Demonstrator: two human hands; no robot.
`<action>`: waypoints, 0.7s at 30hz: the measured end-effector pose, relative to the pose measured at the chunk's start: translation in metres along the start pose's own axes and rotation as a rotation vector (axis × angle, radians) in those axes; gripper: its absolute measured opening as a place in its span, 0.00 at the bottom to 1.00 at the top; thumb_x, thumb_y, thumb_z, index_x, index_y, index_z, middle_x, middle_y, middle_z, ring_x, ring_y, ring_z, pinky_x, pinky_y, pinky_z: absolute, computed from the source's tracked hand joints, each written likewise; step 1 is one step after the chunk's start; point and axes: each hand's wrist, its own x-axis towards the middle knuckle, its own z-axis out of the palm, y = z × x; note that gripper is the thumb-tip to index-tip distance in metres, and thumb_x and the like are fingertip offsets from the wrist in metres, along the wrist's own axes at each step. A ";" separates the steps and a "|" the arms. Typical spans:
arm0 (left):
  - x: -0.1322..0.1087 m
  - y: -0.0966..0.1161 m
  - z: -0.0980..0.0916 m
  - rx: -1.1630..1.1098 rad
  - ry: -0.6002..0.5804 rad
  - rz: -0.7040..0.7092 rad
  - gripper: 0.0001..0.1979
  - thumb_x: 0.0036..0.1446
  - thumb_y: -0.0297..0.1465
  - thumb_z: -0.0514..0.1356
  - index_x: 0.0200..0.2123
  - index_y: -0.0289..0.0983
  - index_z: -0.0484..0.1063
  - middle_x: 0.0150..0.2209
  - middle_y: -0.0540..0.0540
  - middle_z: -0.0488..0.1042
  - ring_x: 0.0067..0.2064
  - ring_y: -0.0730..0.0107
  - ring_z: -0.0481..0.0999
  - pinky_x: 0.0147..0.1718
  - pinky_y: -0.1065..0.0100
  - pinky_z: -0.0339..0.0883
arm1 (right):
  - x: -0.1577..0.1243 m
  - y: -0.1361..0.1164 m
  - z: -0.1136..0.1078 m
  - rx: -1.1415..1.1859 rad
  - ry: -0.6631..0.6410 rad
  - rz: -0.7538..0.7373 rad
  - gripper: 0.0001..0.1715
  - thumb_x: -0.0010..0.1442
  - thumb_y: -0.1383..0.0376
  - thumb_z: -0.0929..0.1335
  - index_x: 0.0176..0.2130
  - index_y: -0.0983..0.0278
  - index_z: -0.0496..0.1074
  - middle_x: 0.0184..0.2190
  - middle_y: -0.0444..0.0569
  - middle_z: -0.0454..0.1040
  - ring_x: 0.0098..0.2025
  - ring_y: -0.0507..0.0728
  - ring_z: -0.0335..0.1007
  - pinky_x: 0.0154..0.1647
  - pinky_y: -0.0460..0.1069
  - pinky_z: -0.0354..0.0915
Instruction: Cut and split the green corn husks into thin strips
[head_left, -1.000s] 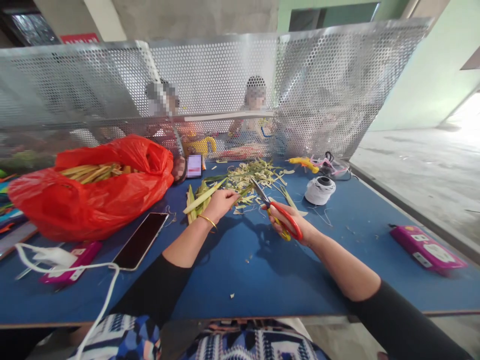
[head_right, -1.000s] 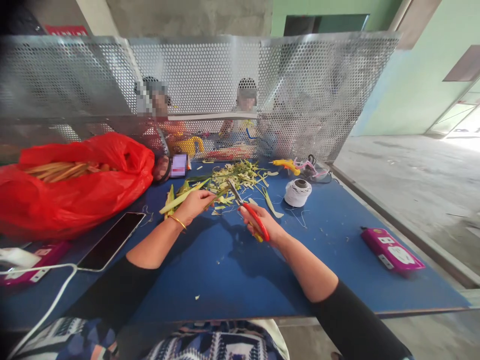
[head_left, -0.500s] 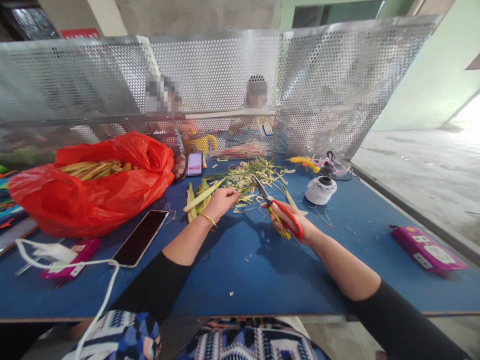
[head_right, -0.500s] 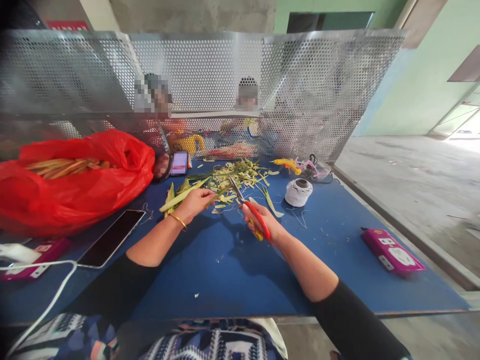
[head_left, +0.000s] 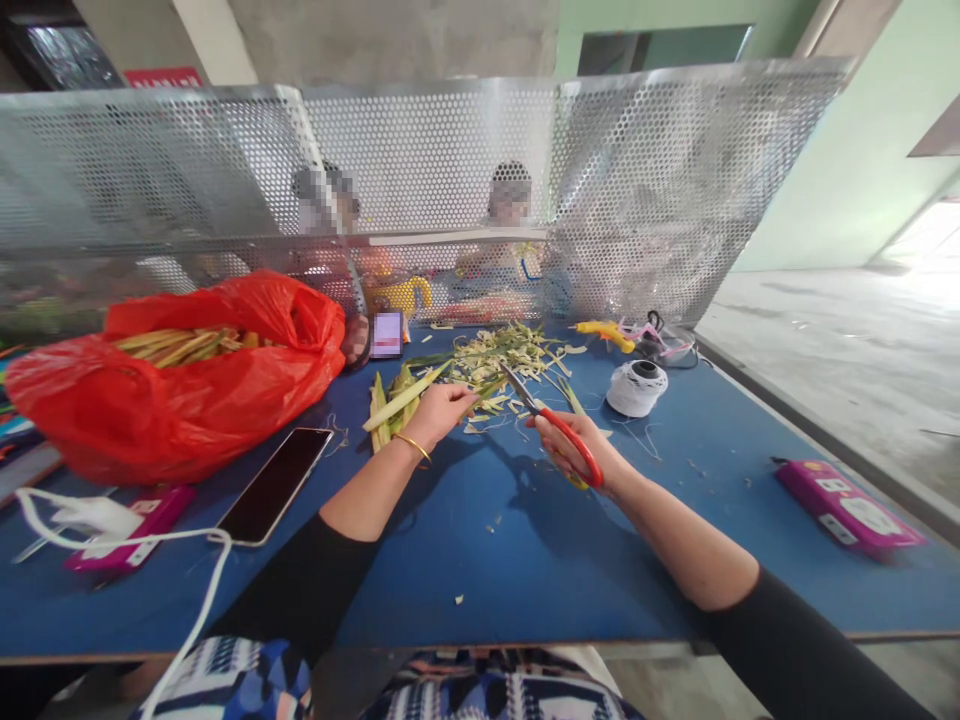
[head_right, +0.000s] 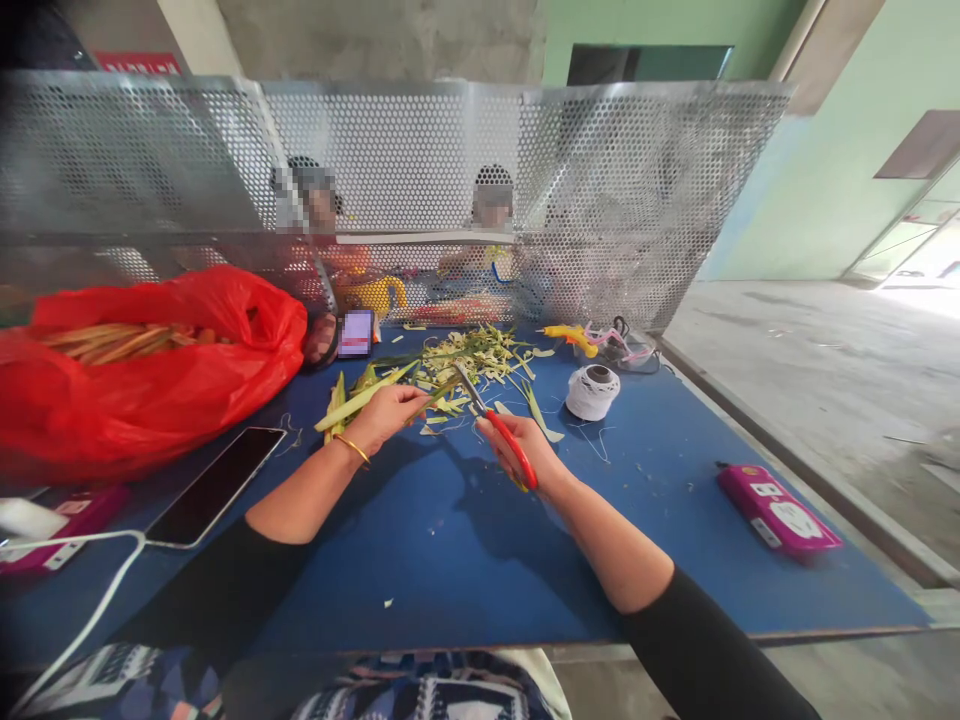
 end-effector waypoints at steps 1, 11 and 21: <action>0.000 0.000 0.000 -0.007 0.001 0.000 0.11 0.50 0.29 0.61 0.18 0.37 0.73 0.17 0.51 0.70 0.19 0.75 0.62 0.23 0.70 0.57 | 0.000 0.000 0.000 -0.040 0.018 -0.015 0.35 0.43 0.36 0.72 0.32 0.63 0.70 0.16 0.36 0.58 0.14 0.45 0.48 0.15 0.45 0.46; -0.001 0.011 -0.008 -0.529 0.196 -0.170 0.06 0.41 0.28 0.67 0.21 0.36 0.72 0.18 0.54 0.69 0.21 0.76 0.66 0.24 0.72 0.59 | -0.003 -0.004 -0.004 -1.426 0.296 -0.031 0.20 0.64 0.62 0.63 0.53 0.65 0.71 0.43 0.59 0.78 0.43 0.66 0.76 0.35 0.51 0.63; -0.005 0.019 0.002 -0.617 0.304 -0.134 0.11 0.39 0.30 0.68 0.17 0.36 0.67 0.13 0.56 0.63 0.18 0.80 0.61 0.19 0.76 0.53 | 0.022 -0.018 0.036 -0.449 0.099 -0.202 0.17 0.57 0.53 0.69 0.40 0.63 0.72 0.35 0.51 0.79 0.37 0.59 0.76 0.37 0.51 0.69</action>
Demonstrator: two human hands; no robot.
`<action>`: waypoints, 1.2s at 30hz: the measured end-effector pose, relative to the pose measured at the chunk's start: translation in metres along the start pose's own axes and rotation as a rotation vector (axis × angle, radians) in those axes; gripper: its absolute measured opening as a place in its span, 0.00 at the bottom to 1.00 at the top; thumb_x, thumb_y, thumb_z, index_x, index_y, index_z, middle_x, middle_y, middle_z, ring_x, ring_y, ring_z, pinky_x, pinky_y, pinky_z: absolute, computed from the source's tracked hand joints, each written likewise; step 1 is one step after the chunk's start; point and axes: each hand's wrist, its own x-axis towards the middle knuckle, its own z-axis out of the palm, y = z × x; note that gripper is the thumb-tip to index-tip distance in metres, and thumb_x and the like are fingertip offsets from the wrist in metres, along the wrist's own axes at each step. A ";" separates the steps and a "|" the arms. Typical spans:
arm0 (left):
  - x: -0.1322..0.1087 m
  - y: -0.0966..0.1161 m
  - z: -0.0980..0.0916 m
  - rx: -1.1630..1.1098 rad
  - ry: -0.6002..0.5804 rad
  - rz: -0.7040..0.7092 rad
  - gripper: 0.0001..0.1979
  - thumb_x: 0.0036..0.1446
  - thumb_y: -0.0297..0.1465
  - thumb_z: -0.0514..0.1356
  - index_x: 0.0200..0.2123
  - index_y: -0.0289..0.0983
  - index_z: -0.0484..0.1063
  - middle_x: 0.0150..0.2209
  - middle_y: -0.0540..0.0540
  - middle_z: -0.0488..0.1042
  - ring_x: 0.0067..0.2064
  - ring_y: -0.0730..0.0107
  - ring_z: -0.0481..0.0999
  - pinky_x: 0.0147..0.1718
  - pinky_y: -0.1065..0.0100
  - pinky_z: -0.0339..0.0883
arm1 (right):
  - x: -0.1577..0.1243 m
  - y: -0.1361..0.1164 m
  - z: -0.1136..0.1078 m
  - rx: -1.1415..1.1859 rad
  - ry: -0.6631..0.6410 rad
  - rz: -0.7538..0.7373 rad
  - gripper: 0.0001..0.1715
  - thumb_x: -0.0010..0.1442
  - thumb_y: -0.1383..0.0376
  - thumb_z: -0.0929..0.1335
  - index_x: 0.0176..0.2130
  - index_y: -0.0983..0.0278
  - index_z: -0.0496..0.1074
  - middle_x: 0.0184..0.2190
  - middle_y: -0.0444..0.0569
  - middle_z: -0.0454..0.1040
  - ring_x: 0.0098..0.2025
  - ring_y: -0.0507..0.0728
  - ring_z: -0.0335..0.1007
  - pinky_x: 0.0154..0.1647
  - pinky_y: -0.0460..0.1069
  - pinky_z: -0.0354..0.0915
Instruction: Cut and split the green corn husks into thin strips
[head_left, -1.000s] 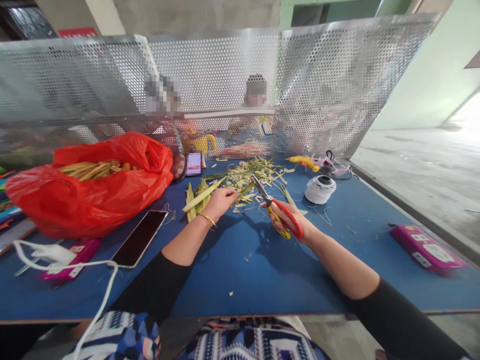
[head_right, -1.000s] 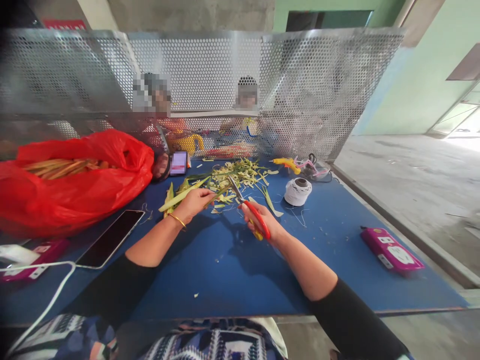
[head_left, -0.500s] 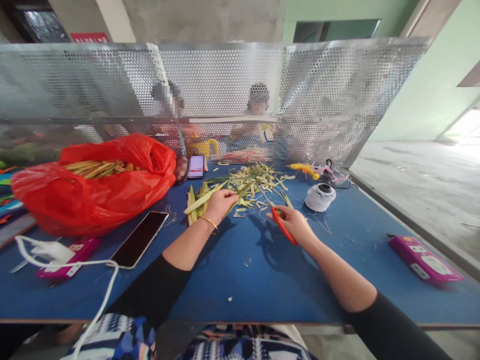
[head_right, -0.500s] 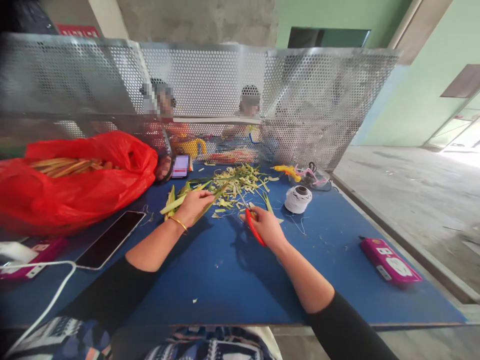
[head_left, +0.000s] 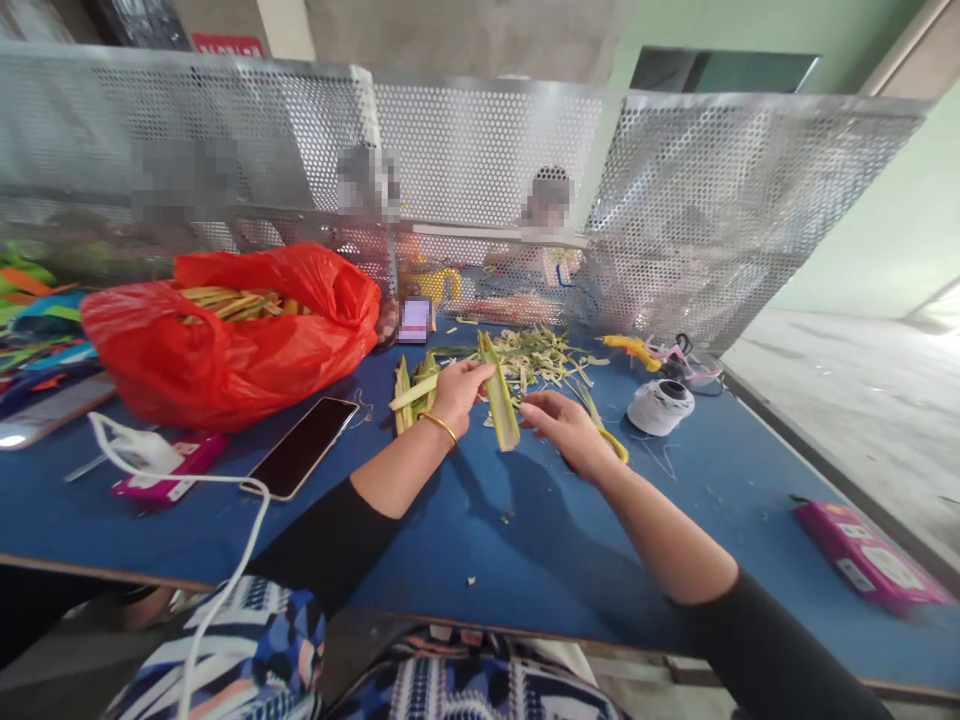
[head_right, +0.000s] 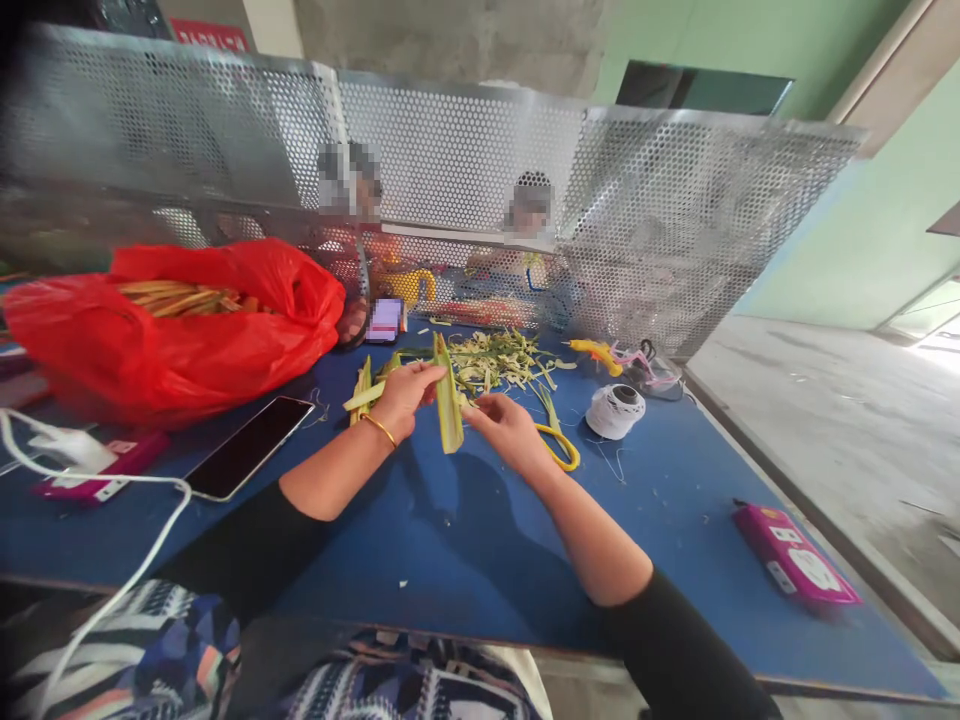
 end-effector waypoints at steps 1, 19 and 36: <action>-0.001 0.000 0.001 -0.002 0.011 0.021 0.11 0.39 0.30 0.68 0.16 0.37 0.67 0.13 0.56 0.62 0.18 0.80 0.61 0.19 0.75 0.54 | 0.006 -0.002 0.009 0.092 -0.020 0.037 0.17 0.55 0.51 0.69 0.36 0.63 0.71 0.31 0.49 0.78 0.33 0.57 0.75 0.32 0.50 0.68; 0.004 -0.012 -0.001 0.169 -0.069 -0.055 0.14 0.39 0.32 0.72 0.16 0.35 0.69 0.15 0.52 0.68 0.20 0.77 0.66 0.19 0.74 0.56 | 0.034 0.021 0.005 -0.032 0.309 -0.079 0.13 0.54 0.59 0.65 0.21 0.61 0.69 0.16 0.42 0.68 0.22 0.53 0.62 0.27 0.47 0.57; 0.011 -0.013 -0.005 0.038 -0.010 0.014 0.08 0.42 0.28 0.70 0.21 0.34 0.73 0.19 0.50 0.72 0.22 0.75 0.70 0.24 0.72 0.62 | 0.031 0.025 0.004 0.089 0.171 -0.070 0.14 0.53 0.57 0.68 0.22 0.62 0.72 0.18 0.43 0.70 0.23 0.53 0.66 0.29 0.49 0.64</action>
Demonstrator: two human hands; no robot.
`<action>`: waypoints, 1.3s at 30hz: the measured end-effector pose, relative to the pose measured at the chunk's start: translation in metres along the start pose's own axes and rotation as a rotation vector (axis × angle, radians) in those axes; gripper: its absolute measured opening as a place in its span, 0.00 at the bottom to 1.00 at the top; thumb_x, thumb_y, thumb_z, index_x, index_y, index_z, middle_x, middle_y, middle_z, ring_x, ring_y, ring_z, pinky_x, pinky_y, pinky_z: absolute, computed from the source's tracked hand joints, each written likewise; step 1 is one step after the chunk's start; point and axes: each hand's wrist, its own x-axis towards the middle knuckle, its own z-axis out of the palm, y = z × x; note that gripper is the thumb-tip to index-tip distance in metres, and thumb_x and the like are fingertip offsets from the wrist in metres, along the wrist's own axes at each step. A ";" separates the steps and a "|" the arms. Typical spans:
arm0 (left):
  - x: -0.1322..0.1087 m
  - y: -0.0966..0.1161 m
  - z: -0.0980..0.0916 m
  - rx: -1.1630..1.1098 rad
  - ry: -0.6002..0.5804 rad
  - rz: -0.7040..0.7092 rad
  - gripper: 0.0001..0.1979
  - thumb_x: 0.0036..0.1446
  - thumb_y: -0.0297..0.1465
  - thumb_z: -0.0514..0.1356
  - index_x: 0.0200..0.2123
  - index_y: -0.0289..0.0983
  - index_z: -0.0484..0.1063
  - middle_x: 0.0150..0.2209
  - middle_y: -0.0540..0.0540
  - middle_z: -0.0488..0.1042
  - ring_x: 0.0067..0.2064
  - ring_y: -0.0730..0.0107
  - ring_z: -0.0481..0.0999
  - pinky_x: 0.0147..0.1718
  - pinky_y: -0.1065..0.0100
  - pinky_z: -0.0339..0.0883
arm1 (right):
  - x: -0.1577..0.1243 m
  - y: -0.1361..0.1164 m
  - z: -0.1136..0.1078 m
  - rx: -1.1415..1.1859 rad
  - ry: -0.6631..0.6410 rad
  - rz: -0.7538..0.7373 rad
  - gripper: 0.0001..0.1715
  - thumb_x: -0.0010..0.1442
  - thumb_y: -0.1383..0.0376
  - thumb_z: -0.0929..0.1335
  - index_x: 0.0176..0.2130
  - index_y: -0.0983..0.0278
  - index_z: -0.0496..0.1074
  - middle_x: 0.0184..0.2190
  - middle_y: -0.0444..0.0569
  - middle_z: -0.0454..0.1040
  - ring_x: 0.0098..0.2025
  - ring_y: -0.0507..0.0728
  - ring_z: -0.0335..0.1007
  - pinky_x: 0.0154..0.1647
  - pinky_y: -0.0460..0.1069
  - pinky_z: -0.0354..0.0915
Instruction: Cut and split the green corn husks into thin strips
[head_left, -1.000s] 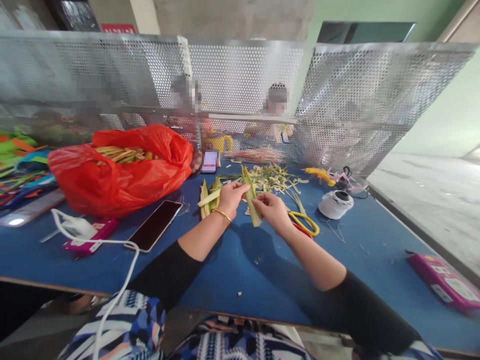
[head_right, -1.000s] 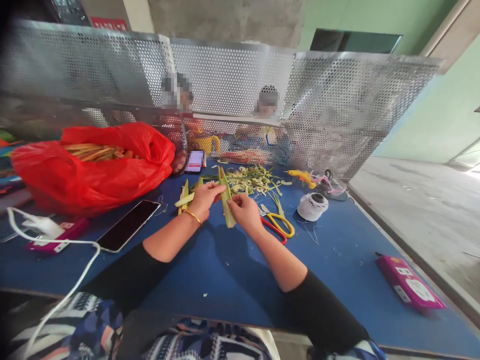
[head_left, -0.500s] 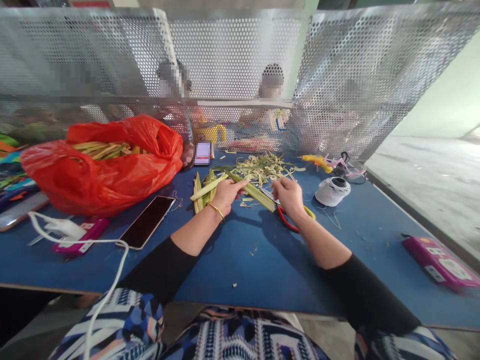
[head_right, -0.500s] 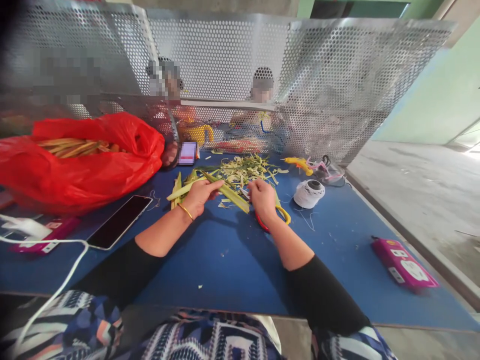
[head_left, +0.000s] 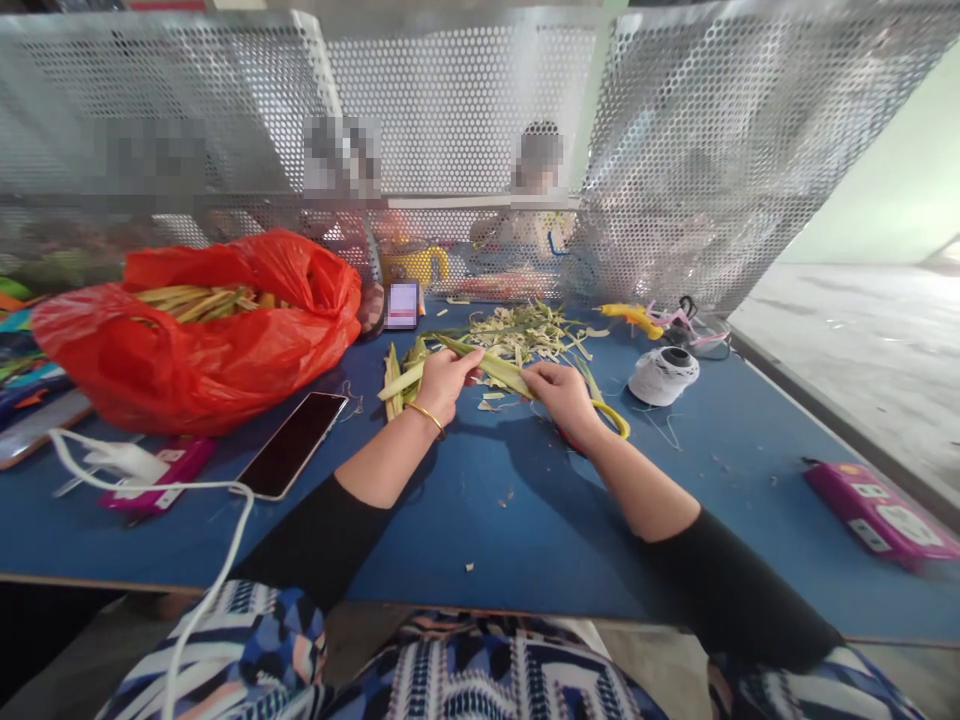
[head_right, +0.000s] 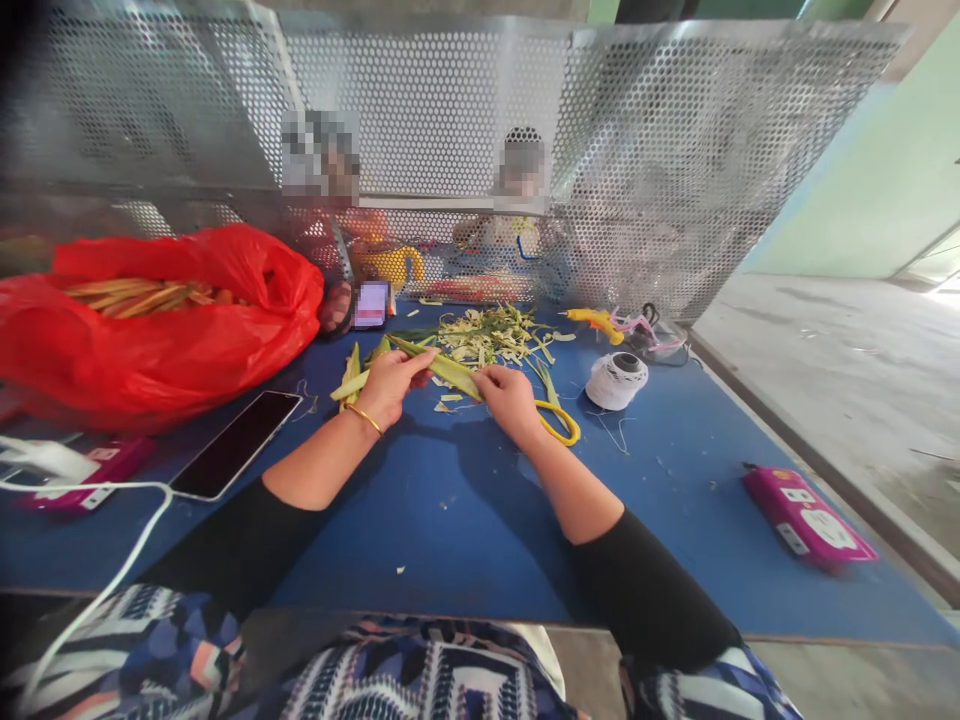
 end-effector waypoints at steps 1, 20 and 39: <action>0.000 0.000 0.000 -0.008 -0.023 -0.004 0.08 0.41 0.28 0.71 0.22 0.34 0.74 0.20 0.50 0.73 0.22 0.75 0.70 0.24 0.72 0.63 | 0.002 0.001 0.000 0.115 0.014 0.063 0.14 0.52 0.56 0.68 0.22 0.62 0.71 0.18 0.42 0.70 0.23 0.53 0.66 0.29 0.49 0.66; -0.016 -0.006 0.001 0.751 -0.207 0.530 0.04 0.52 0.29 0.64 0.25 0.41 0.77 0.25 0.48 0.76 0.31 0.64 0.74 0.35 0.67 0.63 | -0.005 -0.011 -0.006 -0.112 0.210 -0.180 0.07 0.55 0.59 0.67 0.29 0.60 0.71 0.24 0.45 0.74 0.29 0.55 0.71 0.32 0.48 0.63; -0.007 -0.019 0.003 0.458 0.008 0.337 0.07 0.46 0.32 0.65 0.19 0.39 0.73 0.19 0.51 0.72 0.25 0.69 0.70 0.27 0.69 0.59 | -0.003 -0.015 0.001 0.414 0.110 0.159 0.21 0.38 0.50 0.75 0.27 0.62 0.72 0.21 0.42 0.72 0.23 0.52 0.68 0.25 0.47 0.63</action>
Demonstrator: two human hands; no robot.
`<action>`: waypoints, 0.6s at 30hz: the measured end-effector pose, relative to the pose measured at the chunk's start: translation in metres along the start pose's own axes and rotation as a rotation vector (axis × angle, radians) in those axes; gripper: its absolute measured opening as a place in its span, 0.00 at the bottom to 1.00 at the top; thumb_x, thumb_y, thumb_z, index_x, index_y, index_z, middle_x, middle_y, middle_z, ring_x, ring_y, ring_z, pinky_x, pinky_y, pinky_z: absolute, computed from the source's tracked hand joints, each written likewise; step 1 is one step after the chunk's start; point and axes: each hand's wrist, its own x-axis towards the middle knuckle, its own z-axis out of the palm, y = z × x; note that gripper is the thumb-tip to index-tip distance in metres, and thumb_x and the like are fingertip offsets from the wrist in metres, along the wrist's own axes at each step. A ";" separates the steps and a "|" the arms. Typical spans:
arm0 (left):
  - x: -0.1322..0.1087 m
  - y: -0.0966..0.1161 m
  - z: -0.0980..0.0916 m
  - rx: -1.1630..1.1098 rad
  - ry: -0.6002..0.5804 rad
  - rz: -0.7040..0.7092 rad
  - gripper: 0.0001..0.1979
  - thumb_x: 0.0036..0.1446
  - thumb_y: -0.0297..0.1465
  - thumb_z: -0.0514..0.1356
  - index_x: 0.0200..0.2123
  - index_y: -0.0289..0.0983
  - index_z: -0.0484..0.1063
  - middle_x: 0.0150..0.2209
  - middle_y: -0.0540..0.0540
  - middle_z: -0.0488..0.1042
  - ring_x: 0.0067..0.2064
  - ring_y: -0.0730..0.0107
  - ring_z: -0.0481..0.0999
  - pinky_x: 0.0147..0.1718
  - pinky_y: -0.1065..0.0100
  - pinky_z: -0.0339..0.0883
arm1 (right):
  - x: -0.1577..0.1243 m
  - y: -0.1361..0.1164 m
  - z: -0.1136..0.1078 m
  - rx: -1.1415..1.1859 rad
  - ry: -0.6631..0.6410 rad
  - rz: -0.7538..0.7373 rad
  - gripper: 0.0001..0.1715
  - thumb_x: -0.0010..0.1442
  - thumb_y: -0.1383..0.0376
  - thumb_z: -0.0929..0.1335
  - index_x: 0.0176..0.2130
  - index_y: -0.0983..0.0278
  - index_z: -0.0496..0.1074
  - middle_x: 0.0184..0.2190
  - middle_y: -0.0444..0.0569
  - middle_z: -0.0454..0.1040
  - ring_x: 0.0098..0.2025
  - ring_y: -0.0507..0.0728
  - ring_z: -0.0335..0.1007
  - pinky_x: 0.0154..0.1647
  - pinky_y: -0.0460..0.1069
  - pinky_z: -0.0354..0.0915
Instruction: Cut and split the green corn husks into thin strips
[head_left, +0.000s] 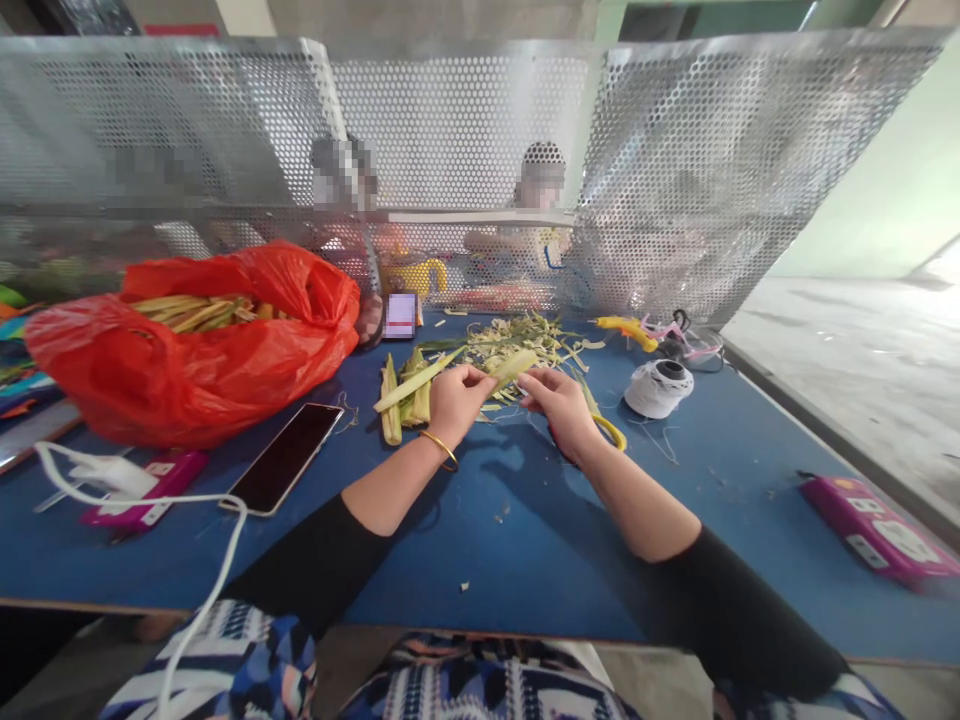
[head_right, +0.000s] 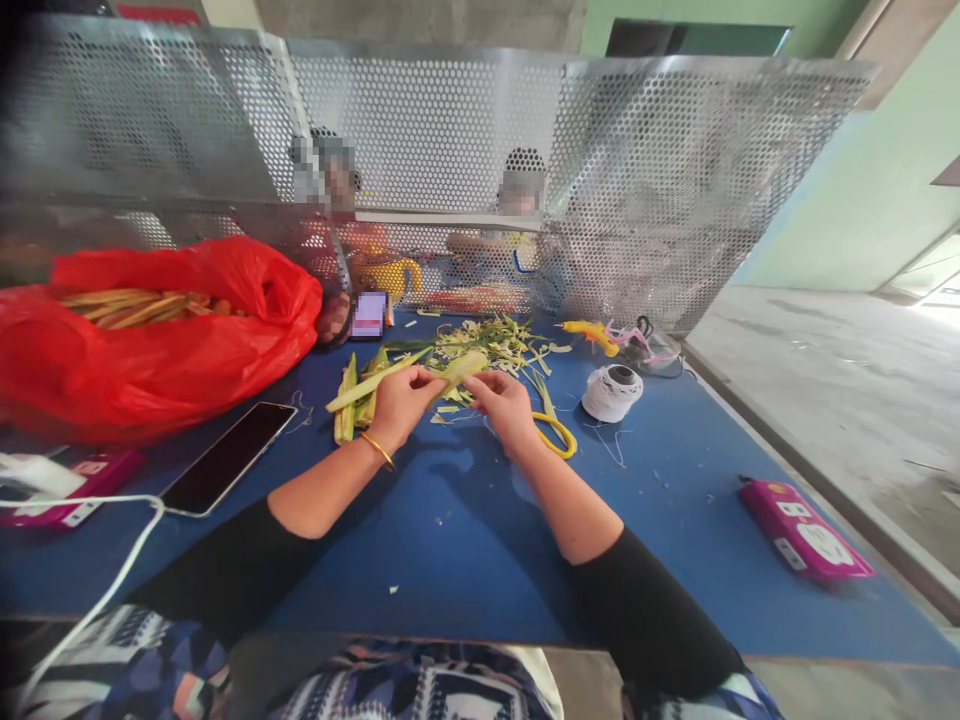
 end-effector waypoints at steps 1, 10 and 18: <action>-0.004 0.001 0.003 0.005 -0.033 -0.007 0.08 0.45 0.33 0.66 0.19 0.39 0.73 0.19 0.51 0.71 0.25 0.70 0.69 0.26 0.70 0.58 | -0.001 0.001 0.002 0.019 -0.013 0.017 0.21 0.38 0.51 0.75 0.26 0.62 0.72 0.20 0.42 0.71 0.22 0.51 0.66 0.24 0.47 0.61; -0.004 0.006 0.002 -0.320 -0.244 -0.377 0.13 0.44 0.36 0.67 0.19 0.38 0.67 0.19 0.52 0.70 0.22 0.74 0.68 0.25 0.71 0.61 | 0.011 0.004 -0.008 0.130 0.081 0.108 0.07 0.41 0.63 0.71 0.21 0.63 0.69 0.12 0.39 0.63 0.15 0.48 0.57 0.17 0.45 0.56; 0.012 0.000 -0.010 0.115 0.020 0.216 0.04 0.47 0.26 0.65 0.28 0.41 0.77 0.34 0.45 0.79 0.47 0.59 0.76 0.51 0.61 0.65 | 0.014 -0.002 -0.014 0.096 0.193 0.054 0.05 0.43 0.66 0.68 0.20 0.62 0.67 0.10 0.38 0.61 0.14 0.48 0.56 0.16 0.45 0.57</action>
